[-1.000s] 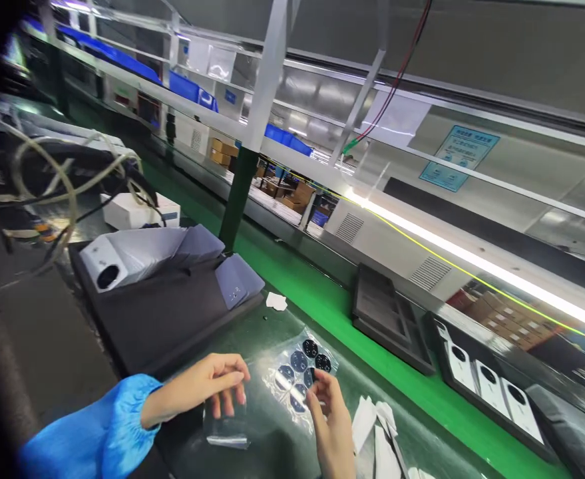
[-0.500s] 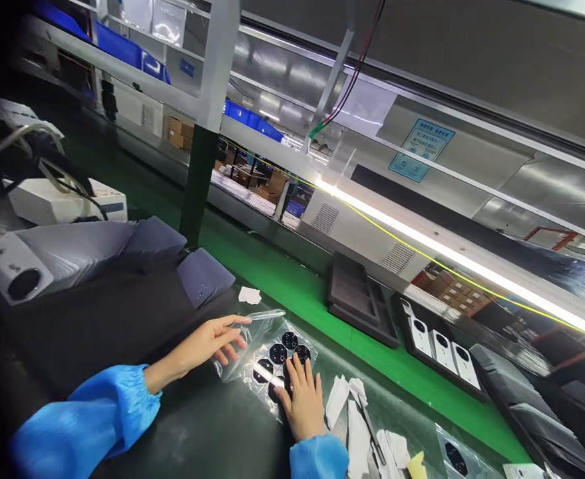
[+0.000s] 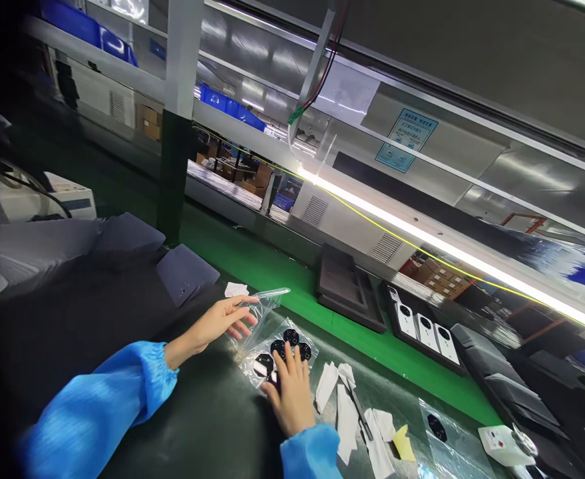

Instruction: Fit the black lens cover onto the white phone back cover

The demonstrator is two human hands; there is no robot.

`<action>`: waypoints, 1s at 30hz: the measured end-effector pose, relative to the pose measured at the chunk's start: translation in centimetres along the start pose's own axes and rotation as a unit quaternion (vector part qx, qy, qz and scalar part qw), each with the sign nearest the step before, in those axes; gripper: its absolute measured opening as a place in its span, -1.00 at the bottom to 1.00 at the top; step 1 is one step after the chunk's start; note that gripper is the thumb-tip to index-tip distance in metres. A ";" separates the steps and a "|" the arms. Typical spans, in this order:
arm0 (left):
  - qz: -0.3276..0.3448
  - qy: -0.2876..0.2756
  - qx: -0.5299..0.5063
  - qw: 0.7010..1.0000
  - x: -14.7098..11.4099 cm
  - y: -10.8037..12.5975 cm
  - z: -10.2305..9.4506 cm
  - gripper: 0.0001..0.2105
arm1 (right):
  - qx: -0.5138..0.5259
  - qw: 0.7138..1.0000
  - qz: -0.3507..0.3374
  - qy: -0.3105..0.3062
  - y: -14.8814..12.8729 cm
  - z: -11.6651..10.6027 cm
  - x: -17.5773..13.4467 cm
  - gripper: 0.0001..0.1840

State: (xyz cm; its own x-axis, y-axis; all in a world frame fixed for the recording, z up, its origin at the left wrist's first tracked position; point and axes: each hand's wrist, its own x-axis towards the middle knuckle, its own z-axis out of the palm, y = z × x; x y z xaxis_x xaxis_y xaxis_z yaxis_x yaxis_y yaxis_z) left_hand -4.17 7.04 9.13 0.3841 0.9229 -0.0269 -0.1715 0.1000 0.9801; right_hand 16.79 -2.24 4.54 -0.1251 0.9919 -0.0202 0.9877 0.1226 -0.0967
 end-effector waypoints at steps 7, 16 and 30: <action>-0.008 -0.005 -0.009 1.000 1.0 -0.7 1.2 -0.70 | 0.009 0.997 -0.074 -0.029 -0.5 0.5 -0.6 -0.44; -0.050 0.019 0.062 0.997 0.3 -4.2 -0.1 -0.59 | 0.032 0.989 -0.143 0.000 3.5 -0.4 -3.4 -0.47; 0.042 0.028 0.534 0.844 -1.9 -3.2 0.5 -0.52 | 0.007 0.988 -0.115 0.103 -3.7 1.2 3.1 -0.54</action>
State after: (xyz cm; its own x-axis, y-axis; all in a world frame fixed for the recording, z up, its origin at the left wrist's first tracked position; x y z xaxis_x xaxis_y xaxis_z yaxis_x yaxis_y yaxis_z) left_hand -3.92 4.82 6.15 0.3629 0.9290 0.0725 0.7307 -0.3320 0.5965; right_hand 12.66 0.32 3.62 -0.3227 0.9235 0.2074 0.9340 0.3462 -0.0879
